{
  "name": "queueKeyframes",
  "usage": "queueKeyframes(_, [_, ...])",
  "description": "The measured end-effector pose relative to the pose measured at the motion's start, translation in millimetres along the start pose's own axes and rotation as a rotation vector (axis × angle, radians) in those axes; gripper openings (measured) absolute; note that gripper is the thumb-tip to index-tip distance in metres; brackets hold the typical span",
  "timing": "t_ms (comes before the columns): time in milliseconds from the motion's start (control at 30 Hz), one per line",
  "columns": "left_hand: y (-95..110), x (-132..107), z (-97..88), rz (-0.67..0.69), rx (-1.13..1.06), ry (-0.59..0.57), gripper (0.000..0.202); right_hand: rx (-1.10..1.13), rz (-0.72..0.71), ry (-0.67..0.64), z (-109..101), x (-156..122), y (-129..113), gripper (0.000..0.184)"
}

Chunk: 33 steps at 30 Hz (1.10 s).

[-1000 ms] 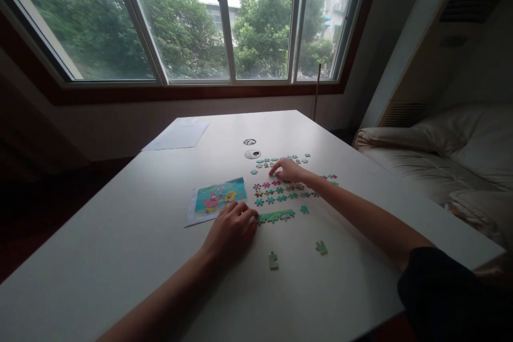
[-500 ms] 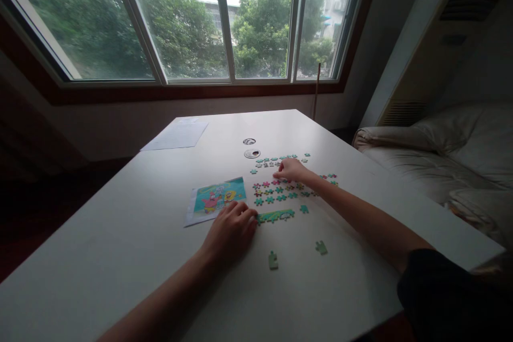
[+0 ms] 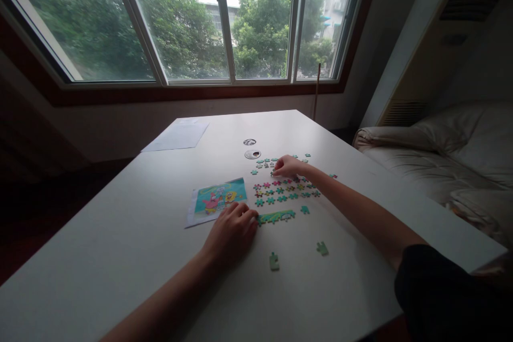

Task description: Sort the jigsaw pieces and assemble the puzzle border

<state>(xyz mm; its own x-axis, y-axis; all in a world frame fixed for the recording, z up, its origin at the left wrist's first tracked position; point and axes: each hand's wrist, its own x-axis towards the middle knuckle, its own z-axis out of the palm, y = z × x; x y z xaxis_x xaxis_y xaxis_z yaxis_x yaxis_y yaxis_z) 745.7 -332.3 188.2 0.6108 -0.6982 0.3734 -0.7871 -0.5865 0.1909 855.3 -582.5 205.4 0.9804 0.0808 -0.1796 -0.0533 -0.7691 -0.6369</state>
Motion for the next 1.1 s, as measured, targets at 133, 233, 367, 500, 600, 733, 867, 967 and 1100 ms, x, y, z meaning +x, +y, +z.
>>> queueKeyframes(133, [0.8,1.4,-0.9,-0.002,0.0,-0.004,0.018,0.077,-0.073,0.049,1.0,1.2,2.9,0.016])
queueKeyframes(233, [1.9,2.2,-1.8,-0.01,0.002,-0.01,0.018,0.135,-0.156,0.115,-0.4,2.2,3.2,0.016])
queueKeyframes(367, [2.2,2.0,-2.2,-0.016,0.001,-0.014,0.017,0.213,-0.242,0.117,-5.3,-8.8,2.0,0.018])
queueKeyframes(500, [0.9,1.7,-1.7,-0.015,0.001,-0.015,0.017,0.263,-0.336,-0.003,-13.7,-42.0,5.1,0.02])
queueKeyframes(600, [-0.1,1.3,-1.0,-0.009,-0.003,-0.007,0.018,0.256,-0.421,-0.162,-18.0,-73.3,12.3,0.025])
queueKeyframes(733, [-0.1,0.6,-0.3,0.003,-0.007,-0.004,0.018,0.209,-0.381,-0.223,-14.7,-107.2,21.2,0.026])
queueKeyframes(867, [1.4,0.8,-0.2,-0.002,0.005,-0.006,0.018,0.158,-0.345,-0.204,-5.1,-125.0,23.2,0.024])
queueKeyframes(967, [2.6,0.9,0.2,0.006,0.005,0.003,0.018,0.081,-0.356,-0.145,0.4,-128.2,22.8,0.021])
queueKeyframes(1100, [2.9,1.4,1.0,0.009,0.009,0.002,0.019,-0.013,-0.36,-0.066,3.5,-127.7,22.5,0.018])
